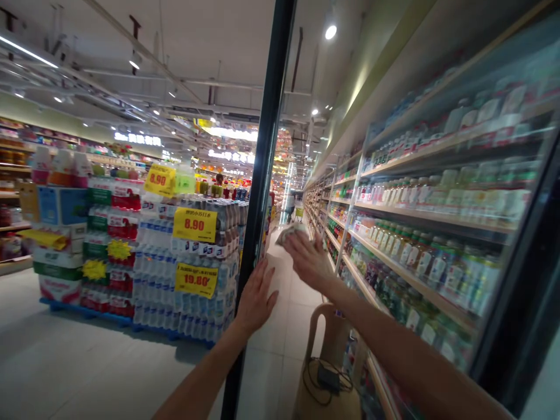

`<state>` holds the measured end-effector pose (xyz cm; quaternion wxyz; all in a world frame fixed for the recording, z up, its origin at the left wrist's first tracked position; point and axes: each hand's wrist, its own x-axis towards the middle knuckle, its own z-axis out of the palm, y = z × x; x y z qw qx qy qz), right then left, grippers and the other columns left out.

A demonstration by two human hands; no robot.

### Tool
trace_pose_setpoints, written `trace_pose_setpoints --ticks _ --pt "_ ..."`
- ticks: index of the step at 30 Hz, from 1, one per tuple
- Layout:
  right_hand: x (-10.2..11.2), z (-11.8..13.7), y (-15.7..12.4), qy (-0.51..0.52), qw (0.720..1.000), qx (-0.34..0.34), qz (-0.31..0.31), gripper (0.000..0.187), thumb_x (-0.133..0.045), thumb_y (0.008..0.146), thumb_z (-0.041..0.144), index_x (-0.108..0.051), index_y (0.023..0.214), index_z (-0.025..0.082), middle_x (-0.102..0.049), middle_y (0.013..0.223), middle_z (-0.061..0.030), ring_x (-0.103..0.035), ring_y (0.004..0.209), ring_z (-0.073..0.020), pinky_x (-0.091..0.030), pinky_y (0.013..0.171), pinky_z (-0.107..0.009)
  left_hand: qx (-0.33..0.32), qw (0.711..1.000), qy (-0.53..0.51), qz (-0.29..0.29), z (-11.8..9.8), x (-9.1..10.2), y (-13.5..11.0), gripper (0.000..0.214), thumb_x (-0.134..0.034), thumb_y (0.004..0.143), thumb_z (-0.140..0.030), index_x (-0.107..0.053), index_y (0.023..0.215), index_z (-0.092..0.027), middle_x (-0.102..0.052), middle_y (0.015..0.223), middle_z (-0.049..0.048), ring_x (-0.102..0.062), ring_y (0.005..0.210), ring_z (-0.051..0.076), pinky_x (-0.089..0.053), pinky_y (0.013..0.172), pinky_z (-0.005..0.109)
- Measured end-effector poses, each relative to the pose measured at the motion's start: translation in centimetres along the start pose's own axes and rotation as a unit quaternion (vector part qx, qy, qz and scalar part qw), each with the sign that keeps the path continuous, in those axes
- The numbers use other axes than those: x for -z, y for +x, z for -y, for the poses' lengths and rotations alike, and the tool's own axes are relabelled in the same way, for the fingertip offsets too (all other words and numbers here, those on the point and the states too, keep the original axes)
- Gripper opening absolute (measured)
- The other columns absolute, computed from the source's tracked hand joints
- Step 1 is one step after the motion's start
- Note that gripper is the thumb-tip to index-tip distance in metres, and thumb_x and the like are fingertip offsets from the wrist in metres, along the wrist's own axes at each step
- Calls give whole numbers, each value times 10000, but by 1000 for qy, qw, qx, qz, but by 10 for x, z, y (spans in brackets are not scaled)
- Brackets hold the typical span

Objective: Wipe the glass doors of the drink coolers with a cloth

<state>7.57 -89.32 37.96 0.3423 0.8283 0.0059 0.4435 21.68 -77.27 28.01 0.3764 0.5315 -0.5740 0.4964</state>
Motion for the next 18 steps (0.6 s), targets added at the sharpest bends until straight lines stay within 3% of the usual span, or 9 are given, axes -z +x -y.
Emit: trace_pose_setpoints --ticks 3,8,10,14,16,18 --pt "13 -14 17 -43 996 -63 -36 493 -424 821 180 -439 1314 194 -439 1389 -74 -236 1361 -248 -13 1112 -521 45 999 15 -9 -9 -7 7 647 -434 863 -196 -127 1433 -179 -218 1486 156 -206 1375 264 -369 1039 476" --pt "11 -3 5 -20 991 132 -5 476 -434 802 177 -482 1274 221 -502 1337 -24 -270 1344 -194 28 1133 -455 21 999 37 -16 -7 -13 5 635 -437 863 -213 -152 1429 -163 -264 1470 157 -210 1374 272 -382 1025 475" --pt "17 -18 13 -32 995 87 -23 491 -437 803 178 -463 1290 236 -501 1336 -29 -261 1349 -193 4 1130 -464 15 999 46 -17 -4 -12 0 631 -449 854 -202 -182 1424 -167 -286 1463 146 -229 1369 269 -385 1025 459" --pt "43 -59 42 -97 982 -129 -101 519 -418 816 196 -410 1335 222 -435 1387 -75 -220 1367 -240 -101 1100 -499 31 998 46 -39 -12 -9 7 637 -470 844 -194 -199 1420 -176 -272 1471 135 -228 1369 263 -369 1033 447" --pt "49 -61 44 -112 978 -141 -105 514 -412 820 196 -413 1333 208 -424 1394 -84 -221 1364 -250 -115 1095 -498 49 996 36 -60 -22 -9 26 641 -466 851 -203 -180 1423 -163 -252 1476 148 -210 1375 270 -331 1051 476" --pt "48 -48 35 -108 988 -73 -82 500 -421 815 191 -438 1315 205 -457 1370 -76 -239 1356 -239 -85 1108 -478 57 994 27 -85 -30 -10 52 645 -460 861 -230 -159 1425 -146 -257 1471 162 -197 1379 273 -292 1066 497"
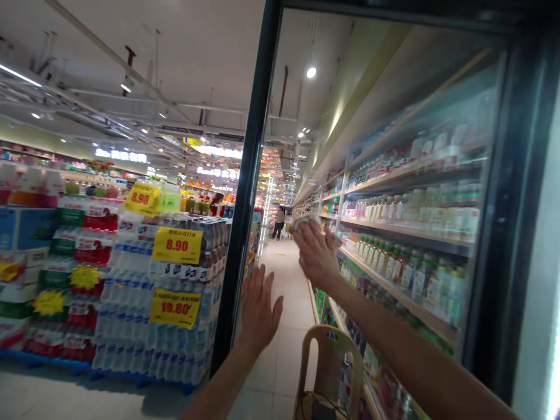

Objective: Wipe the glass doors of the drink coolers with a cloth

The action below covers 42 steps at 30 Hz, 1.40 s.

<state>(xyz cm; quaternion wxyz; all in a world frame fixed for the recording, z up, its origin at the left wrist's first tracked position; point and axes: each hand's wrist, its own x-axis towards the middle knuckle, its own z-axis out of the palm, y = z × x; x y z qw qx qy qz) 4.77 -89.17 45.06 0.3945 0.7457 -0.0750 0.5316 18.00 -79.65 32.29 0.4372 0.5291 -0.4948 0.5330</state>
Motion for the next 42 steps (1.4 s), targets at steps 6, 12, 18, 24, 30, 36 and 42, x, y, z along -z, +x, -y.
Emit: trace_pose_setpoints --ticks 6,12,18,24,30,36,42 --pt "9 -10 -27 8 999 40 -13 462 -429 832 208 -460 1292 228 -500 1332 -56 -261 1352 -217 -88 1115 -458 -25 998 56 -16 -5 -9 47 607 -451 870 -244 -208 1423 -187 -251 1480 133 -141 1393 267 -223 1094 486" --pt "25 -63 -29 -56 965 -217 -136 507 -372 864 237 -362 1367 177 -427 1374 -148 -269 1348 -276 -230 1053 -495 -37 997 67 -18 -3 -5 42 614 -480 852 -226 -241 1417 -205 -226 1490 114 -160 1388 274 -217 1101 479" --pt "23 -57 -70 -38 997 -46 -45 562 -428 828 200 -339 1380 252 -471 1347 -81 -286 1343 -239 -182 1093 -483 -53 994 82 -49 1 -11 45 677 -515 842 -238 -184 1431 -212 -160 1505 93 -159 1389 263 -201 1112 454" --pt "41 -118 -93 -105 922 -327 -176 505 -354 871 253 -362 1367 159 -396 1384 -182 -292 1330 -314 -299 1008 -545 -41 996 70 -40 2 -13 45 694 -501 845 -229 -140 1438 -224 -139 1506 88 -136 1391 265 -176 1118 471" --pt "37 -90 -111 -55 996 -71 -24 502 -407 840 200 -395 1337 259 -463 1341 -89 -282 1344 -250 -237 1074 -498 -37 997 50 -35 4 -17 44 663 -497 849 -246 -178 1431 -253 -169 1503 82 -158 1386 260 -170 1119 475" --pt "56 -168 -139 -99 907 -373 -166 493 -354 851 294 -420 1320 155 -395 1384 -166 -290 1331 -296 -266 1038 -558 -37 997 59 -29 2 -15 45 696 -504 839 -232 -149 1438 -233 -172 1502 106 -138 1392 258 -175 1114 481" --pt "51 -151 -127 -81 935 -313 -148 459 -360 850 293 -461 1279 164 -417 1363 -151 -307 1323 -269 -292 1044 -517 -45 997 56 -30 3 -16 46 691 -506 835 -242 -166 1435 -207 -177 1501 129 -116 1397 260 -174 1112 484"
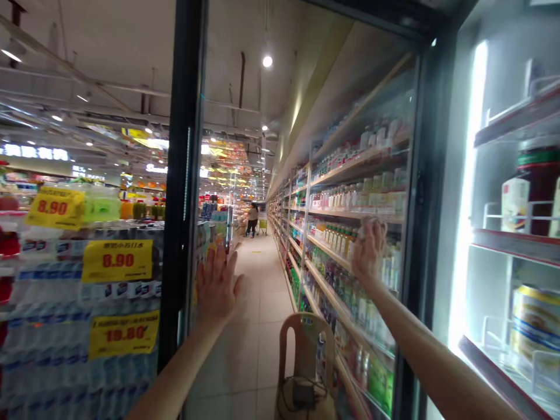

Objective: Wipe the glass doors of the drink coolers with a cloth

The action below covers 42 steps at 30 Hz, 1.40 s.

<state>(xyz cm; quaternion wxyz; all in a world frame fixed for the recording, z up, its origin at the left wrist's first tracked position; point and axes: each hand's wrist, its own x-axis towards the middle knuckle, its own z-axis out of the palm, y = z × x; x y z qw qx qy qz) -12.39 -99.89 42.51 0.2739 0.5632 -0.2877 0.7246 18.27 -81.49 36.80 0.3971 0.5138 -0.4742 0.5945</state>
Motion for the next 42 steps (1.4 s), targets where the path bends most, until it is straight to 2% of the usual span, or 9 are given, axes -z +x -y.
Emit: trace_pose_setpoints --ticks 3,10,17,24,27,32,38,40,42 --pt "1 17 -5 23 988 120 91 422 -391 839 284 -495 1243 221 -451 1345 -97 -301 1331 -240 -266 1066 -489 6 1000 -10 15 3 -1 -2 679 -507 836 -259 -184 1431 -208 -194 1498 136 -127 1395 273 -183 1103 495" --pt "0 -34 36 -27 989 -135 -44 528 -297 848 299 -414 1304 60 -350 1397 -225 -263 1335 -296 -250 1045 -550 7 999 -25 30 -4 10 16 614 -500 839 -283 -269 1401 -198 -249 1479 145 -178 1380 304 -200 1086 513" --pt "-2 9 28 39 995 71 61 427 -385 832 308 -506 1228 202 -448 1357 -96 -316 1321 -233 -272 1075 -469 8 1000 -12 14 -20 9 53 594 -482 852 -308 -282 1398 -184 -273 1469 155 -164 1387 282 -155 1104 504" --pt "-2 -30 80 20 993 -77 -84 526 -250 859 259 -392 1300 11 -371 1346 -286 -277 1318 -314 -220 1057 -531 7 1000 0 0 -23 10 50 640 -504 845 -307 -234 1419 -223 -224 1491 119 -191 1380 278 -162 1111 493" --pt "-13 12 86 30 998 -17 -55 480 -298 861 284 -469 1269 97 -442 1335 -193 -328 1300 -280 -278 1055 -479 7 1000 -9 -7 -21 6 50 652 -499 846 -295 -207 1427 -240 -211 1496 100 -199 1377 278 -158 1114 497" --pt "-24 71 67 55 973 204 88 425 -367 849 260 -498 1253 238 -469 1347 -57 -322 1324 -212 -258 1082 -450 -16 1000 -3 -26 -14 1 46 632 -493 849 -288 -233 1421 -214 -279 1469 126 -202 1378 269 -177 1112 481" --pt "-27 24 106 28 994 -92 -54 499 -316 843 279 -456 1293 117 -413 1370 -182 -308 1314 -309 -261 1030 -576 -19 999 -2 -26 -10 6 69 486 -472 850 -287 -413 1324 -196 -389 1409 140 -240 1365 280 -192 1097 501" --pt "-30 33 113 33 995 -80 -57 503 -327 838 280 -455 1292 107 -414 1367 -185 -307 1312 -313 -266 1031 -571 0 999 -5 -32 -9 7 92 475 -461 856 -299 -419 1319 -200 -372 1422 134 -256 1358 282 -187 1094 512" --pt "-33 58 107 46 999 17 -19 484 -336 845 269 -451 1300 148 -425 1368 -150 -305 1319 -285 -269 1047 -536 16 999 -4 -42 -7 6 113 491 -450 863 -319 -400 1335 -193 -328 1446 138 -251 1359 288 -177 1094 520"
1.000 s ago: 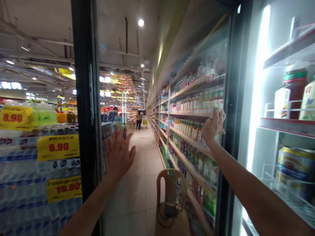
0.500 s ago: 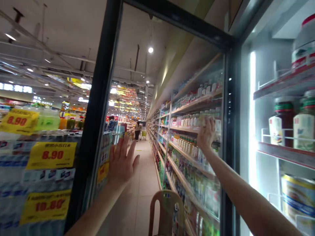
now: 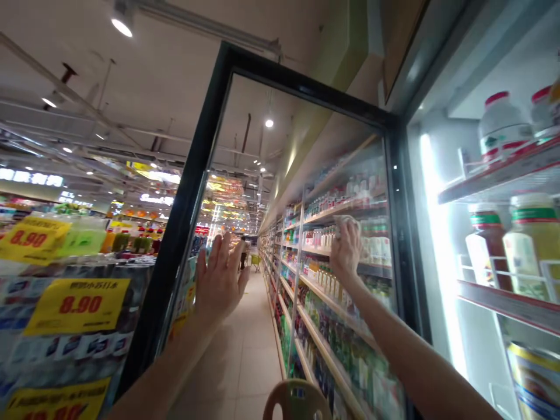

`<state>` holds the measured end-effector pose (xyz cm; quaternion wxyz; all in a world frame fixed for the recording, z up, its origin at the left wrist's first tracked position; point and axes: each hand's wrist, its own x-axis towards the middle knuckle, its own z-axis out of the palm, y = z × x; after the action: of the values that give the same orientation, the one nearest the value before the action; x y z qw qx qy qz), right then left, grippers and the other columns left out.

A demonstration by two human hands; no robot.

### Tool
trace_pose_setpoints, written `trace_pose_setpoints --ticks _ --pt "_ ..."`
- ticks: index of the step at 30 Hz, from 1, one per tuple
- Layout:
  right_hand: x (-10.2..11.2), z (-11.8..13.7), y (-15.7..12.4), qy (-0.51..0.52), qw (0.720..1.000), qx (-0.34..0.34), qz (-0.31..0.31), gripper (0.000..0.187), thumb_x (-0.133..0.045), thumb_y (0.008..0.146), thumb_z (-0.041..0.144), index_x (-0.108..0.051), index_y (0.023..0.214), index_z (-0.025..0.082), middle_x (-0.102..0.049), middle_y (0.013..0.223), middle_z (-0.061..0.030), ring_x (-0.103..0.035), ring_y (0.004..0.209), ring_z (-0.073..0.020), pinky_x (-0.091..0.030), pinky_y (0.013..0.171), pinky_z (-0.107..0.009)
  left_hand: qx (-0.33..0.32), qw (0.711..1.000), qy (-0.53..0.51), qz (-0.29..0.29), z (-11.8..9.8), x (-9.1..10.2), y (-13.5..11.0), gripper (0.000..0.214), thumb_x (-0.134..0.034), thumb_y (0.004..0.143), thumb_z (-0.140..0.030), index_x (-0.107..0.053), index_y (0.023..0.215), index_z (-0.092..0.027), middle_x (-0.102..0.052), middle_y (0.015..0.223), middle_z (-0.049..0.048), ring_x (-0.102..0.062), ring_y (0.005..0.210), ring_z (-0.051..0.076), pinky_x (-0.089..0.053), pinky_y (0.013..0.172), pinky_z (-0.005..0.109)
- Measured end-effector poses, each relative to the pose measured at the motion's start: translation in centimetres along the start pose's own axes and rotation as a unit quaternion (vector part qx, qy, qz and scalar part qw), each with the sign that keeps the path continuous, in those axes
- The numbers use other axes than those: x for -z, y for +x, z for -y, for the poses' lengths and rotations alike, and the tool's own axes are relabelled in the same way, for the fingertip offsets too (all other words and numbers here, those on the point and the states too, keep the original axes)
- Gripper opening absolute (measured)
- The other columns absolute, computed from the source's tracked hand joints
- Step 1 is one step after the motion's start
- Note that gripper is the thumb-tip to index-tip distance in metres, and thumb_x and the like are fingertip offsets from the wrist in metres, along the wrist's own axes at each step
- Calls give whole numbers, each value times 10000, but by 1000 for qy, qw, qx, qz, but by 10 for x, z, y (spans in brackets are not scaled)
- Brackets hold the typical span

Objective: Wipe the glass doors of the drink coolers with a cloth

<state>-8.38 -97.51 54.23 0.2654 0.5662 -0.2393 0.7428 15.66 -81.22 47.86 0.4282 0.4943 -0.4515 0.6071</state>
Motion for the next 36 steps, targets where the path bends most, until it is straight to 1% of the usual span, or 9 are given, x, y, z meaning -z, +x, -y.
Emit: trace_pose_setpoints --ticks 3,5,10,13,21,26,28,34,36 --pt "-1 29 -15 23 977 188 94 455 -350 853 240 -456 1296 240 -442 1370 -72 -294 1335 -227 -231 1089 -480 6 1000 -2 -9 1 -2 17 518 -448 864 -340 -374 1356 -196 -288 1464 135 -228 1367 290 -156 1099 521" --pt "5 21 -16 16 974 201 106 448 -353 851 238 -469 1283 261 -452 1364 -56 -305 1331 -216 -221 1095 -476 9 1000 -3 -6 0 -1 18 524 -448 863 -338 -364 1363 -209 -281 1469 123 -221 1371 280 -153 1104 511" --pt "18 -58 22 -24 992 -105 -65 499 -312 825 265 -459 1291 165 -452 1339 -146 -344 1293 -275 -273 1035 -561 6 1000 8 -6 -4 4 15 500 -427 869 -333 -390 1348 -198 -305 1458 126 -230 1369 276 -175 1097 505" --pt "12 -61 39 -26 987 -135 -87 510 -305 823 266 -461 1285 117 -453 1326 -183 -346 1283 -299 -269 1021 -586 6 1000 10 -7 -4 3 15 499 -430 867 -333 -396 1343 -187 -295 1460 136 -226 1369 280 -178 1094 509" --pt "-5 26 13 15 966 228 118 451 -335 858 246 -464 1291 244 -438 1378 -58 -286 1341 -209 -243 1082 -445 -3 1000 16 -18 2 -3 14 475 -441 866 -339 -441 1311 -173 -336 1440 140 -267 1354 276 -184 1097 478" --pt "-7 -5 32 8 999 -41 -35 484 -324 848 270 -448 1305 173 -422 1369 -147 -302 1319 -287 -268 1035 -552 1 1000 24 -7 1 -2 13 474 -423 873 -334 -434 1315 -164 -319 1447 147 -239 1365 277 -185 1095 486" --pt "-13 8 31 21 998 -49 -38 490 -322 846 264 -441 1313 173 -417 1371 -149 -305 1313 -290 -262 1034 -562 2 1000 24 -3 0 -2 14 477 -419 875 -341 -426 1319 -168 -311 1450 146 -228 1369 273 -181 1096 488" --pt "-24 100 -9 71 934 313 156 509 -399 828 220 -411 1337 239 -437 1382 -60 -246 1355 -224 -204 1095 -468 -11 999 19 -23 5 -7 11 486 -439 871 -340 -415 1314 -142 -341 1434 154 -241 1365 269 -197 1096 474" --pt "-26 105 -5 74 924 339 162 502 -402 828 215 -419 1329 244 -450 1373 -52 -260 1351 -215 -190 1101 -460 -14 999 19 -34 7 -10 9 514 -447 869 -342 -390 1319 -102 -364 1416 178 -242 1365 267 -216 1093 461"
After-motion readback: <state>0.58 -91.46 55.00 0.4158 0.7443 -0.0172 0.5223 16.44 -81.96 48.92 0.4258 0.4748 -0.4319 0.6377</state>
